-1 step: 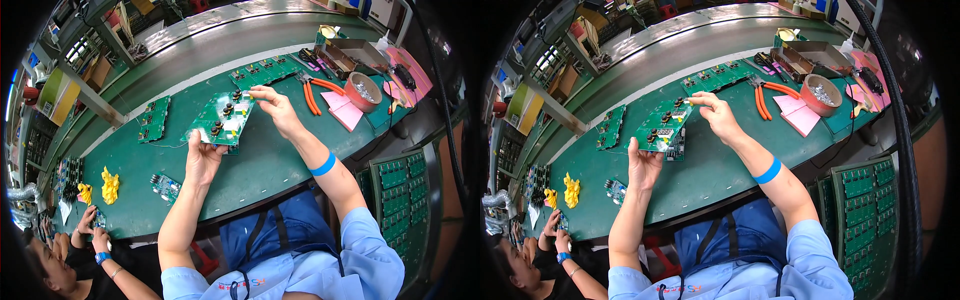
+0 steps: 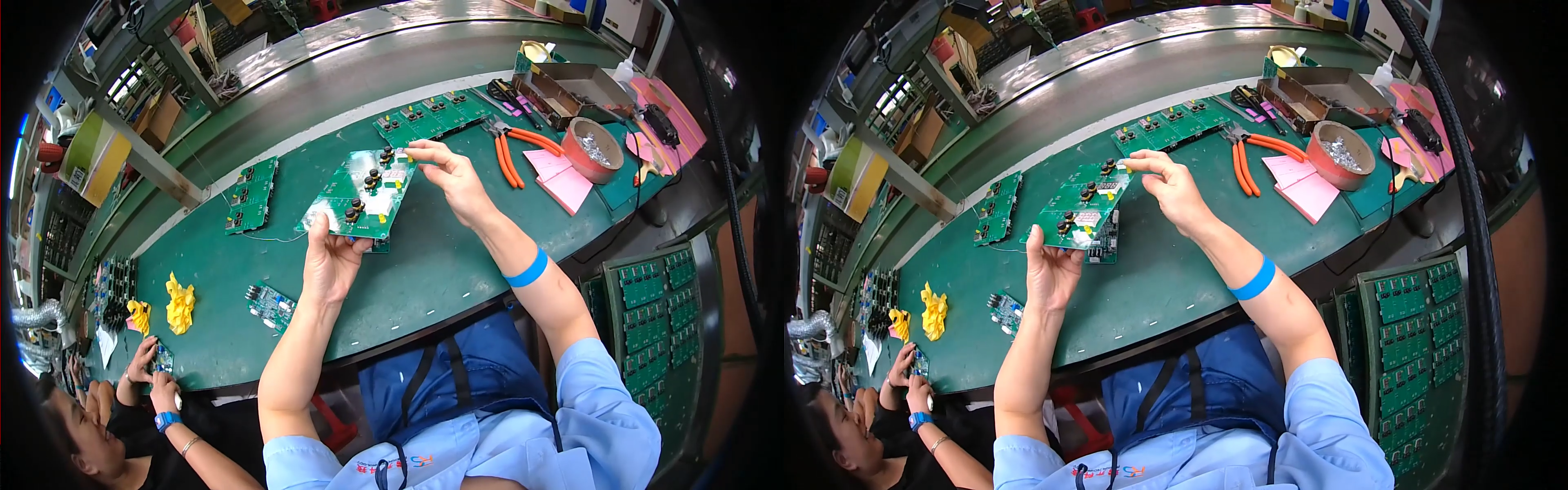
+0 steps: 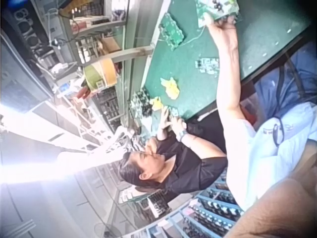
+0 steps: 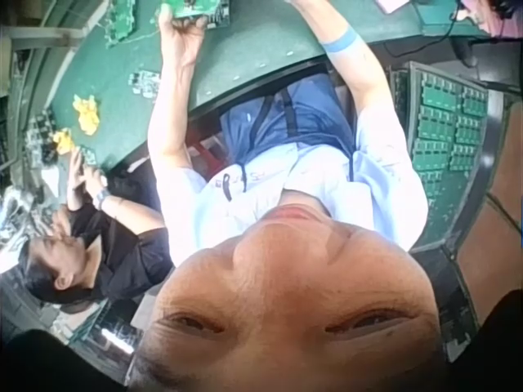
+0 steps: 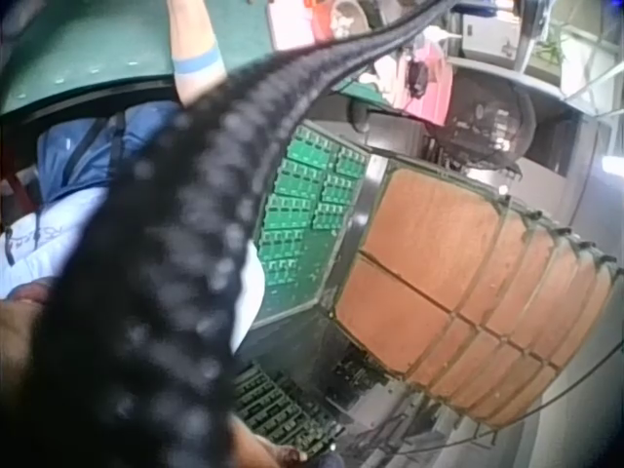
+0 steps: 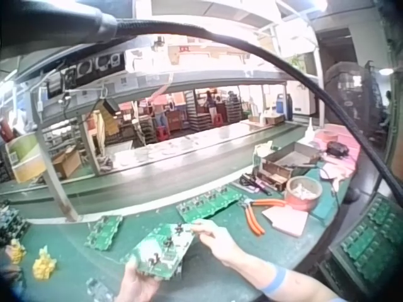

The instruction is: The person assembles electronic components onto printed circuit boards and solders them in place. This is done using a soldering iron, solder wire, and pliers.

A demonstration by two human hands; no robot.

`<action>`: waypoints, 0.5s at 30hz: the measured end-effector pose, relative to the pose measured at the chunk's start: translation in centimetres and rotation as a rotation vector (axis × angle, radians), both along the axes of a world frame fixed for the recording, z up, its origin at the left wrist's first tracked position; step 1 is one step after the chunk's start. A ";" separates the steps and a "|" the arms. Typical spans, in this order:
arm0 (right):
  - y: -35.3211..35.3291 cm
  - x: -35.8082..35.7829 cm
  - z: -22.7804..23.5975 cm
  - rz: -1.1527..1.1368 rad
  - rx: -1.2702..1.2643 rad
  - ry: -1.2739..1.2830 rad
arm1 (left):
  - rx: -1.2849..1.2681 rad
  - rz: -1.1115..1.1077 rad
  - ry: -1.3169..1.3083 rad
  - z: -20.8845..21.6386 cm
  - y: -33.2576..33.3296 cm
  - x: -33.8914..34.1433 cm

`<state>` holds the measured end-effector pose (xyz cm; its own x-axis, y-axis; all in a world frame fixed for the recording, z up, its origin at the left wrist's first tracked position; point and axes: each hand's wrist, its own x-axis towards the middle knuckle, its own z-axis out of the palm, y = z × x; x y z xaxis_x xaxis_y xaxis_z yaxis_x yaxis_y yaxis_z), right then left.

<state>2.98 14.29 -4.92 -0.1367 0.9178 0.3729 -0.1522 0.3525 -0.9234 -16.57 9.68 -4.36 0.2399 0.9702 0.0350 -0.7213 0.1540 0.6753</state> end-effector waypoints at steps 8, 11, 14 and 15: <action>-0.5 -0.3 0.8 0.026 0.018 0.261 | 0.063 -0.157 0.088 0.5 -1.0 0.7; -0.3 -0.2 1.1 0.054 0.037 0.422 | 0.109 -0.185 0.187 0.5 -1.3 0.7; -0.1 -0.1 1.0 0.019 0.025 0.438 | 0.115 -0.186 0.243 0.8 -1.4 0.8; -0.1 -0.1 0.9 0.019 0.023 0.442 | 0.090 -0.175 0.271 0.9 -1.6 0.9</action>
<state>2.91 14.21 -3.97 0.0239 0.9075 0.4193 -0.5373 0.3654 -0.7601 -15.70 8.04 -3.42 0.4153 0.9091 0.0311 -0.4811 0.1905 0.8557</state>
